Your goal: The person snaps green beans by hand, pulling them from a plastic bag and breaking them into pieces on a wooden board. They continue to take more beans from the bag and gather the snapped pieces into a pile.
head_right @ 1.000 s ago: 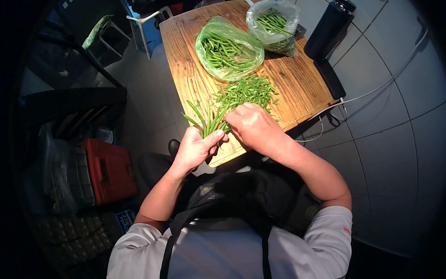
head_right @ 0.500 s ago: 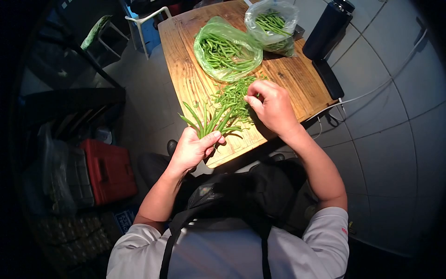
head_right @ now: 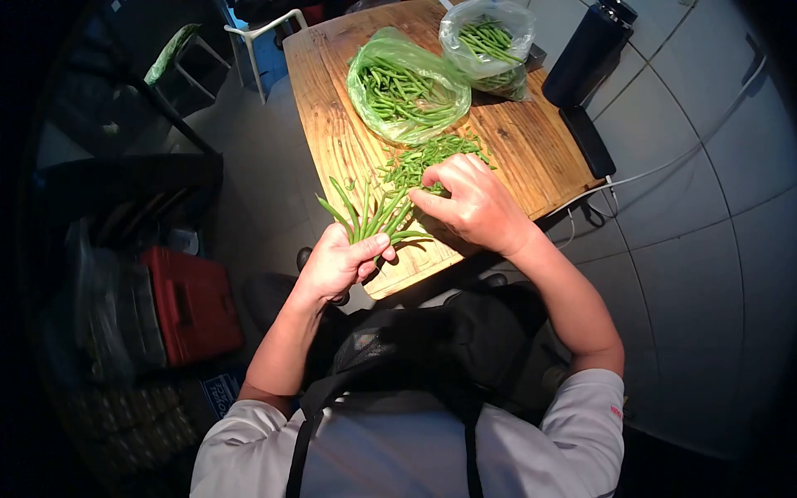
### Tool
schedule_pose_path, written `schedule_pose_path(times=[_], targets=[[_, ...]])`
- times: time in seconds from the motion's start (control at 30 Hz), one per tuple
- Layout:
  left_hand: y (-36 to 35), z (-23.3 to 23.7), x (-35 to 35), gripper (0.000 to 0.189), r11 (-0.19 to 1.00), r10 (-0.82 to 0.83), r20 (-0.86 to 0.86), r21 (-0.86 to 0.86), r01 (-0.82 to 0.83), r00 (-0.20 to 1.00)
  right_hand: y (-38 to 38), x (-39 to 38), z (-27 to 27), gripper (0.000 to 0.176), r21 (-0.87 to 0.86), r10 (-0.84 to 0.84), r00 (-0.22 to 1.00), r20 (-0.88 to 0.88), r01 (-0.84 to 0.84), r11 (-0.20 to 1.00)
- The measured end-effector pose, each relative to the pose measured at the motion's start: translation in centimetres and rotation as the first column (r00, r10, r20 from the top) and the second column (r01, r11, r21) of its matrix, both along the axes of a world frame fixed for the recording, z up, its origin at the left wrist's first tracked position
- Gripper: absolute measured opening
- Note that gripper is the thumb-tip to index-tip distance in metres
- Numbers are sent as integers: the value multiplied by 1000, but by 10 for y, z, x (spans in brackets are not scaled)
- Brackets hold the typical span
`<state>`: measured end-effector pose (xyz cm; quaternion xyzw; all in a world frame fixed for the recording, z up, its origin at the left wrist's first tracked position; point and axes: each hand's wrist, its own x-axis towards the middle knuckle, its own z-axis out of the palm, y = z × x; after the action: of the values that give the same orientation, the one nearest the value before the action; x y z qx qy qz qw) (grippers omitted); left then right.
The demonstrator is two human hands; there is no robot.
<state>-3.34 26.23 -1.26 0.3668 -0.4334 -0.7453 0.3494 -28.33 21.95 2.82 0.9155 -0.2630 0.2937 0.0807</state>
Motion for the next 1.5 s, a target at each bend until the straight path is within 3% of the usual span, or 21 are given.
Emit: schedule_pose_path(times=[0.13, 0.43, 0.53, 0.63, 0.7, 0.87, 0.97, 1.1, 1.2, 1.3, 1.4, 1.5], targets=[[-1, 2, 1, 14, 998, 4, -56, 55, -1, 998, 4, 0, -1, 23, -11, -4, 998, -57, 3, 1000], [-2, -2, 0, 13, 999, -2, -31, 39, 3, 1000, 6, 13, -19, 18, 106, -100, 987, 128, 86, 991], [-3, -7, 1, 14, 999, -10, -4, 31, 10, 1000, 5, 18, -28, 11, 263, -130, 946, 297, 50, 963], [-1, -4, 0, 14, 999, 1, -9, 34, 0, 1000, 5, 15, -25, 6, 468, -349, 845, 406, 136, 873], [-1, -2, 0, 14, 999, 7, -8, 33, -7, 1000, -1, 7, -16, 8, 526, -435, 812, 389, 192, 829], [-1, 0, -1, 13, 1000, -12, 45, 24, 11, 999, -17, -5, -17, 21, 286, -288, 915, 283, 206, 936], [-1, 0, -1, 14, 999, 12, 24, 41, -13, 1000, -12, -4, -8, 24, 316, -196, 926, 323, 90, 944], [-1, -6, 0, 17, 1000, -21, 32, 20, 21, 999, -4, 3, -1, 25, 164, -38, 991, 126, 17, 986], [-1, -4, -2, 18, 1000, -15, 34, 17, 15, 999, -3, 5, -2, 22, 135, -52, 998, 40, 46, 990], [0, -4, -2, 19, 1000, -16, 27, -1, 16, 1000, -4, 8, -10, 18, 143, -67, 992, 107, 51, 988], [1, 2, -7, 18, 998, -24, 37, -51, 25, 999, 6, 15, -12, 9, 513, -279, 920, 275, 106, 852], [2, 3, -9, 16, 996, -33, 49, -84, 37, 998, 4, 17, -20, 6, 839, -492, 768, 410, -105, 534]])
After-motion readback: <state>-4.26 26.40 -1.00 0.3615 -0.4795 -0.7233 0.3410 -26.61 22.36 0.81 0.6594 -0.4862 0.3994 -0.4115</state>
